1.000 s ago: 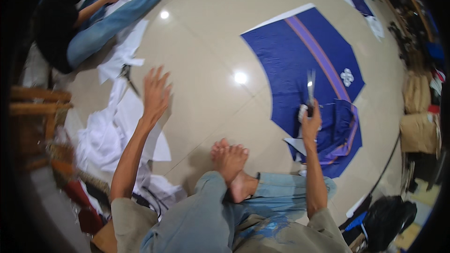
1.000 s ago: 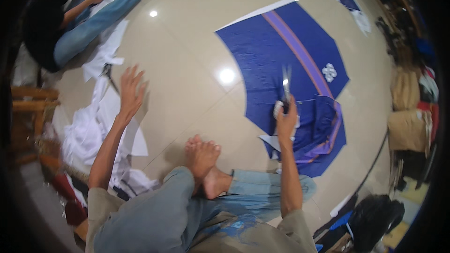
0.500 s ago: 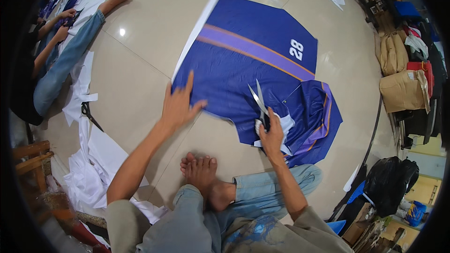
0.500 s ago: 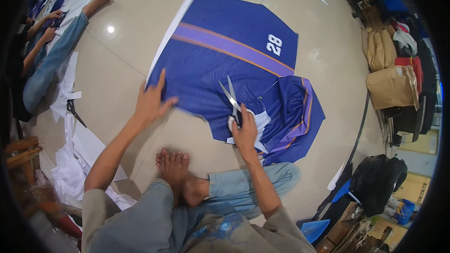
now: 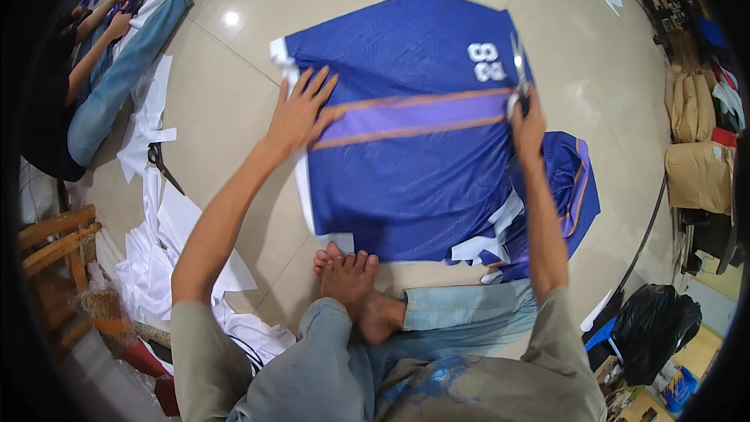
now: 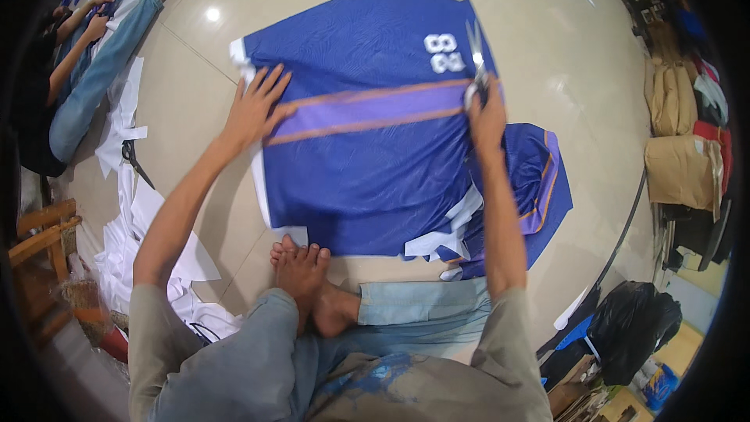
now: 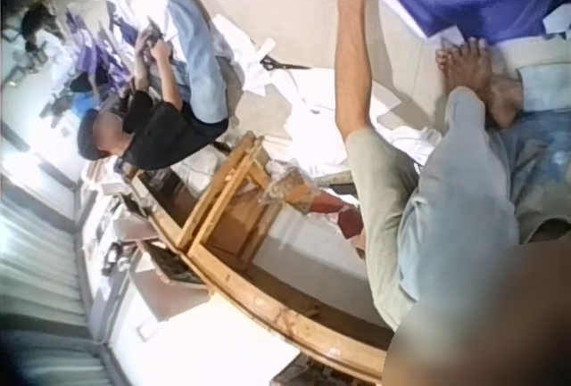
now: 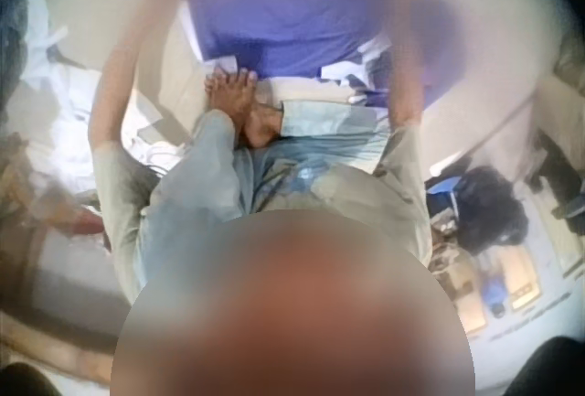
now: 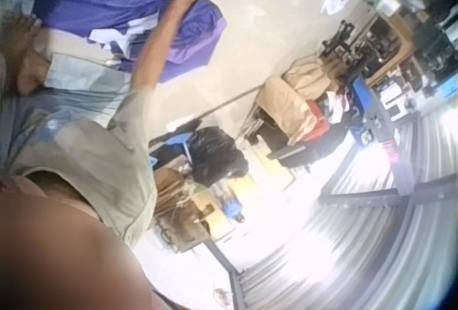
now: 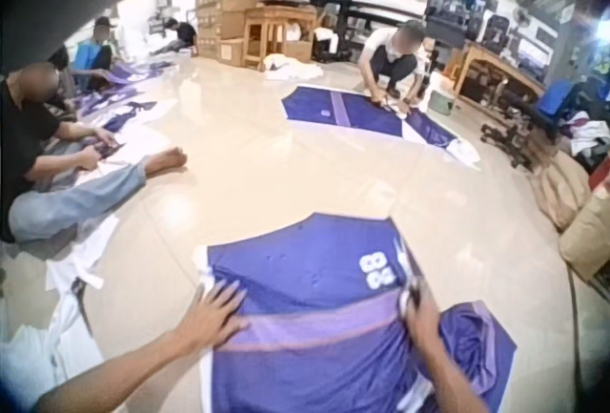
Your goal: The person sits on the floor and uses scissors to cut a white fabric sheet, following the outline of a blue sports jersey placed on top. They carefully trim the edges and then remove the excess fabric to reveal the cut shape.
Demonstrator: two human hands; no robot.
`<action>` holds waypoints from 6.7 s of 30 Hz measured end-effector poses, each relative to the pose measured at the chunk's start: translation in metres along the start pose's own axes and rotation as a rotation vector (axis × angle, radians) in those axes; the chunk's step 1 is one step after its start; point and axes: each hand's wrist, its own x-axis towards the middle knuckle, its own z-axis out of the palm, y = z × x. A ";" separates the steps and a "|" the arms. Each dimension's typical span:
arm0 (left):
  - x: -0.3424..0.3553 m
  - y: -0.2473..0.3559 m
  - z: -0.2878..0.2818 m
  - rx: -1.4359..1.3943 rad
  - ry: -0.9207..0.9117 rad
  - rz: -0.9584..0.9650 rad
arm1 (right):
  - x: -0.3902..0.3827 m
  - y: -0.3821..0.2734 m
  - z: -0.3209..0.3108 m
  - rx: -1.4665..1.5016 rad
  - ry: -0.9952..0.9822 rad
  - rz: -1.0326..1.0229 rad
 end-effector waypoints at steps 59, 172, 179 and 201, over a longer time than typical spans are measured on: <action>-0.094 0.130 0.016 -1.616 -0.119 -0.772 | -0.278 -0.257 -0.020 1.397 -0.597 1.190; -0.118 0.095 0.005 -0.687 -0.069 -0.160 | -0.083 -0.266 0.078 1.237 -0.576 0.949; -0.118 0.093 0.008 -0.696 -0.051 -0.157 | -0.075 -0.258 0.077 1.265 -0.600 0.960; -0.117 0.091 0.002 -0.724 -0.129 -0.159 | -0.018 -0.257 0.100 1.225 -0.649 0.876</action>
